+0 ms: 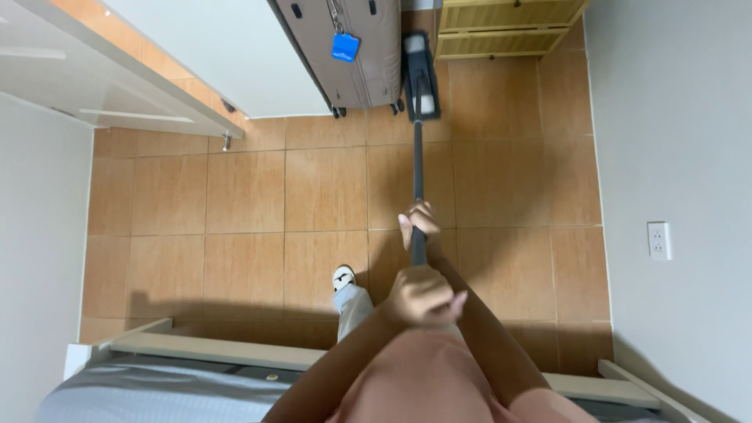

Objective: The person mops the tiled floor of a bedroom using a flat mop and a spray bottle. They systematically clean the area around a bed, a suitcase, and a wooden cabinet, occasionally spraying the floor with a red liquid before mopping.

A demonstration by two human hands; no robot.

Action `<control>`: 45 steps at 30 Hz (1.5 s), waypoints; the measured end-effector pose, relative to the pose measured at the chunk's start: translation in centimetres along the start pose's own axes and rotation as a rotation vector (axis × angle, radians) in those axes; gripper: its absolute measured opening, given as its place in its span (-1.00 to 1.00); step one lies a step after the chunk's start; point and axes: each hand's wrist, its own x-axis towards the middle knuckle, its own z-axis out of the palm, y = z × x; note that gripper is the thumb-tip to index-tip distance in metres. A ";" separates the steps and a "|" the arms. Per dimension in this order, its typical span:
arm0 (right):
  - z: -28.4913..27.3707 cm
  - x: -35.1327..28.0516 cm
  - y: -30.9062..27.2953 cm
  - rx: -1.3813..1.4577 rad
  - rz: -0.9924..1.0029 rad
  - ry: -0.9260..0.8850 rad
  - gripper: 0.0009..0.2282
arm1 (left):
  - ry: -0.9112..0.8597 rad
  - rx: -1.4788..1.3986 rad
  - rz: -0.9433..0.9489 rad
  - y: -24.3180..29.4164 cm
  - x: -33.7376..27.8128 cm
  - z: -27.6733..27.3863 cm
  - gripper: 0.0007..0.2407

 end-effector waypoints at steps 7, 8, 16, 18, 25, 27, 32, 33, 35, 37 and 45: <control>3.2 1.4 13.6 -0.014 0.026 -0.028 -0.76 | -0.052 0.089 0.075 -12.6 1.6 1.2 -0.63; 2.5 1.7 11.1 -0.015 0.057 -0.040 -0.76 | -0.055 0.080 0.043 -12.0 1.3 2.0 -0.63; 1.5 4.9 -4.7 0.052 0.136 0.071 -0.77 | -0.036 -0.118 -0.075 3.4 6.7 -3.4 -0.69; 0.7 4.7 -6.1 0.030 0.150 0.039 -0.76 | -0.058 -0.138 -0.075 4.7 7.1 -3.7 -0.69; 2.2 3.3 0.7 0.028 -0.015 0.023 -0.74 | -0.040 -0.019 -0.219 -8.4 3.9 -1.0 -0.64; 3.2 4.1 1.6 0.049 -0.036 0.036 -0.72 | 0.006 0.036 -0.219 -8.8 5.7 -1.7 -0.64; 2.9 4.0 1.3 0.048 -0.078 0.051 -0.68 | -0.055 0.018 -0.214 -0.6 9.0 -4.0 -0.65; 3.0 4.9 1.4 0.048 -0.104 0.059 -0.66 | -0.048 -0.045 -0.208 1.5 9.6 -4.6 -0.70; 2.8 7.4 -0.5 0.046 -0.133 0.055 -0.65 | -0.028 -0.113 -0.203 3.0 10.1 -4.5 -0.74; 3.0 9.8 -5.5 0.105 -0.182 0.161 -0.76 | -0.075 -0.171 -0.250 2.3 9.6 -3.6 -0.73; 5.0 11.9 2.8 -0.023 0.092 0.096 -0.64 | -0.042 0.041 -0.218 -7.9 10.2 -2.7 -0.67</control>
